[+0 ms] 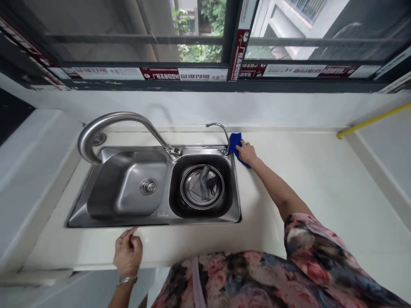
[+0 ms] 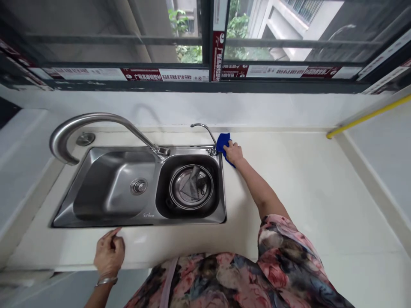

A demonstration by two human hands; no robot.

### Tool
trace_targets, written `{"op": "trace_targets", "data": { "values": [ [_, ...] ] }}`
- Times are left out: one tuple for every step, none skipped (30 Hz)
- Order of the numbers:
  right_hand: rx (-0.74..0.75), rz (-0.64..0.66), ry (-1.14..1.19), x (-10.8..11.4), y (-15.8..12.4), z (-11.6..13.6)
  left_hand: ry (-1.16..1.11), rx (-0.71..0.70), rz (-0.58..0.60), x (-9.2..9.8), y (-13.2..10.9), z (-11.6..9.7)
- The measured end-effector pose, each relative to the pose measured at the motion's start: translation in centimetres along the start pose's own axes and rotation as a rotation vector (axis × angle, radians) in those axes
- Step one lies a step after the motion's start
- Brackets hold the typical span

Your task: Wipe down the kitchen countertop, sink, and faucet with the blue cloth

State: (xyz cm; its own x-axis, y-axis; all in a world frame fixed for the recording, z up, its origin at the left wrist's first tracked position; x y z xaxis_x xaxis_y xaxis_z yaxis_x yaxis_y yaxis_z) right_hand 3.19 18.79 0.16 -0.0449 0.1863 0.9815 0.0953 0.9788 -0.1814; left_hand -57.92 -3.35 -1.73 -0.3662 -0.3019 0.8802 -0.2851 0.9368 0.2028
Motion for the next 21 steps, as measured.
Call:
{"op": "trace_targets", "data": {
  "values": [
    [0.024, 0.01, -0.018, -0.2, -1.0, 0.2, -0.005, 0.002, 0.002, -0.1, 0.0, 0.1],
    [0.046, 0.023, -0.033, -0.4, -1.9, 0.5, -0.009, 0.006, 0.004, -0.3, 0.0, 0.2],
    [0.063, 0.037, -0.044, -0.6, -2.8, 0.8, -0.01, 0.01, 0.006, -0.4, -0.1, 0.3],
    [0.073, 0.052, -0.054, -0.7, -3.6, 1.1, -0.012, 0.012, 0.008, -0.6, -0.1, 0.4],
    [0.077, 0.065, -0.062, -0.8, -4.3, 1.4, -0.015, 0.012, 0.007, -0.7, -0.2, 0.5],
    [0.078, 0.076, -0.07, -0.8, -5.0, 1.8, -0.018, 0.012, 0.005, -0.8, -0.2, 0.5],
    [0.079, 0.085, -0.076, -0.8, -5.6, 2.1, -0.021, 0.01, 0.001, -0.8, -0.3, 0.5],
    [0.08, 0.09, -0.082, -0.8, -6.3, 2.4, -0.026, 0.008, -0.004, -0.9, -0.4, 0.5],
    [0.082, 0.094, -0.087, -0.8, -7.0, 2.7, -0.035, 0.005, -0.011, -0.9, -0.4, 0.5],
    [0.083, 0.098, -0.093, -0.8, -7.8, 2.9, -0.047, 0.004, -0.017, -0.9, -0.5, 0.4],
    [0.087, 0.104, -0.097, -0.9, -8.6, 3.1, -0.061, 0.003, -0.024, -0.9, -0.5, 0.4],
    [0.094, 0.109, -0.099, -1.1, -9.6, 3.3, -0.075, 0.002, -0.026, -0.9, -0.5, 0.3],
    [0.102, 0.113, -0.096, -1.3, -10.7, 3.4, -0.09, 0.0, -0.026, -0.9, -0.5, 0.3],
    [0.111, 0.113, -0.088, -1.7, -11.9, 3.5, -0.1, -0.001, -0.025, -0.9, -0.5, 0.3],
    [0.121, 0.11, -0.076, -2.1, -13.2, 3.6, -0.107, -0.002, -0.022, -1.0, -0.5, 0.4],
    [0.136, 0.104, -0.061, -2.5, -14.7, 3.7, -0.111, -0.001, -0.019, -1.0, -0.5, 0.5],
    [0.157, 0.096, -0.042, -3.0, -16.2, 3.9, -0.115, 0.001, -0.015, -1.1, -0.6, 0.6],
    [0.183, 0.088, -0.02, -3.5, -17.7, 4.1, -0.116, 0.006, -0.01, -1.2, -0.6, 0.7],
    [0.209, 0.08, 0.005, -4.1, -19.3, 4.3, -0.114, 0.016, -0.006, -1.3, -0.6, 0.8],
    [0.232, 0.071, 0.03, -4.5, -20.7, 4.5, -0.108, 0.026, -0.002, -1.4, -0.6, 1.0],
    [0.246, 0.059, 0.055, -5.0, -21.9, 4.6, -0.1, 0.035, -0.003, -1.5, -0.6, 1.1]
  ]
}}
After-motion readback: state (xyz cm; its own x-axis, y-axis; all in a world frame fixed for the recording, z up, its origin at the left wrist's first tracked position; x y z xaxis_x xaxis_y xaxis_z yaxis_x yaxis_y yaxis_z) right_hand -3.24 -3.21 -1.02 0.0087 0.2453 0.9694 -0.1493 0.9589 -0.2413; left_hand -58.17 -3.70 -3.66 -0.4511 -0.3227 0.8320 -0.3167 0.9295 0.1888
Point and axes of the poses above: each hand's wrist, its own y-axis towards the middle knuckle, its own x-axis out of the back of the hand, z = x × y, the point moved 7 cm from there along y, towards the middle knuckle, and after that the axes turned 2 degrees about -y, right-handed, at the moved point
